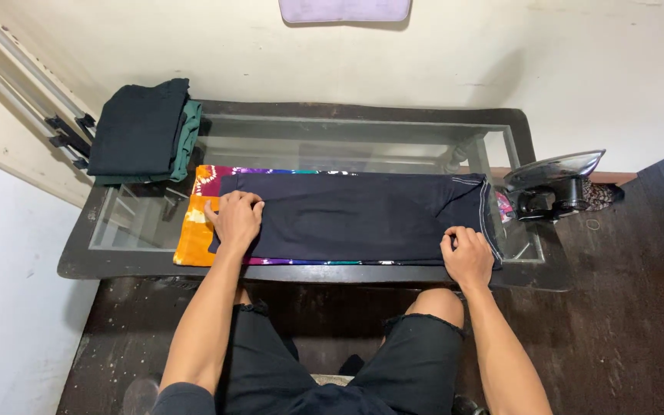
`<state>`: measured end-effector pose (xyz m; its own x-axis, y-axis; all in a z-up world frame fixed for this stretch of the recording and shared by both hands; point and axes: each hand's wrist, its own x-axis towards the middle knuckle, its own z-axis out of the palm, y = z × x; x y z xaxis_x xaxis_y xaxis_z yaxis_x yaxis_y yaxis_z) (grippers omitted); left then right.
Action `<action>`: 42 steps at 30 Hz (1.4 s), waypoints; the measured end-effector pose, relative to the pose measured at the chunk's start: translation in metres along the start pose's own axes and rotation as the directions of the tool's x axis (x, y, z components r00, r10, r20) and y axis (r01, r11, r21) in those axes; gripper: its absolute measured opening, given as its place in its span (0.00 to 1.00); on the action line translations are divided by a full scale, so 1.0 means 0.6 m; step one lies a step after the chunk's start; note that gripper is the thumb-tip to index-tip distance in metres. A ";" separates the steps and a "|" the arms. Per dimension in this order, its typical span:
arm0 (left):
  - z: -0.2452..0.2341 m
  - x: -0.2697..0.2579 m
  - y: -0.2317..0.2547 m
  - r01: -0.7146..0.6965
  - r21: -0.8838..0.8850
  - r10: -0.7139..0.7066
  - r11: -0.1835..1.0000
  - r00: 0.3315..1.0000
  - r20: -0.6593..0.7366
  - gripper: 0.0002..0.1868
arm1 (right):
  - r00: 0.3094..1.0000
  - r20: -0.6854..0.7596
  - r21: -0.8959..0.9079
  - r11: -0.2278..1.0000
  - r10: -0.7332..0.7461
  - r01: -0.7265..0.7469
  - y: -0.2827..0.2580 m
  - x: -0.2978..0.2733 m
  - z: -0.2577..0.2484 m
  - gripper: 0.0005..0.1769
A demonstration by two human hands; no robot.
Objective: Ironing a patterned cloth and a black shirt, then folding the shirt on a glass table.
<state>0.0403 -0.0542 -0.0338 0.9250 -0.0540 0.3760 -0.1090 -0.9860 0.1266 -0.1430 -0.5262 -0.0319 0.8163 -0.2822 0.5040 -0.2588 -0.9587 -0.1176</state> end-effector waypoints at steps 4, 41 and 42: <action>0.000 -0.014 0.001 -0.015 -0.073 0.013 0.997 1.000 -0.026 0.15 | 1.000 -0.004 -0.003 1.000 -0.011 0.011 0.005 -0.001 0.005 0.04; -0.144 -0.053 0.055 -0.165 -0.114 0.200 0.980 0.820 0.537 0.44 | 0.688 0.724 -0.009 0.998 0.048 -0.060 -0.284 0.132 -0.096 0.40; -0.147 -0.052 0.055 -0.164 -0.114 0.200 0.980 0.822 0.533 0.44 | 0.687 0.725 -0.003 0.998 0.048 -0.066 -0.287 0.134 -0.100 0.40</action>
<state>-0.0241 -0.0711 0.0395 0.9326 -0.3259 -0.1548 -0.3004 -0.9391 0.1671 -0.0636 -0.3818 0.0803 0.9228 -0.2643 -0.2803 -0.3136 -0.9380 -0.1479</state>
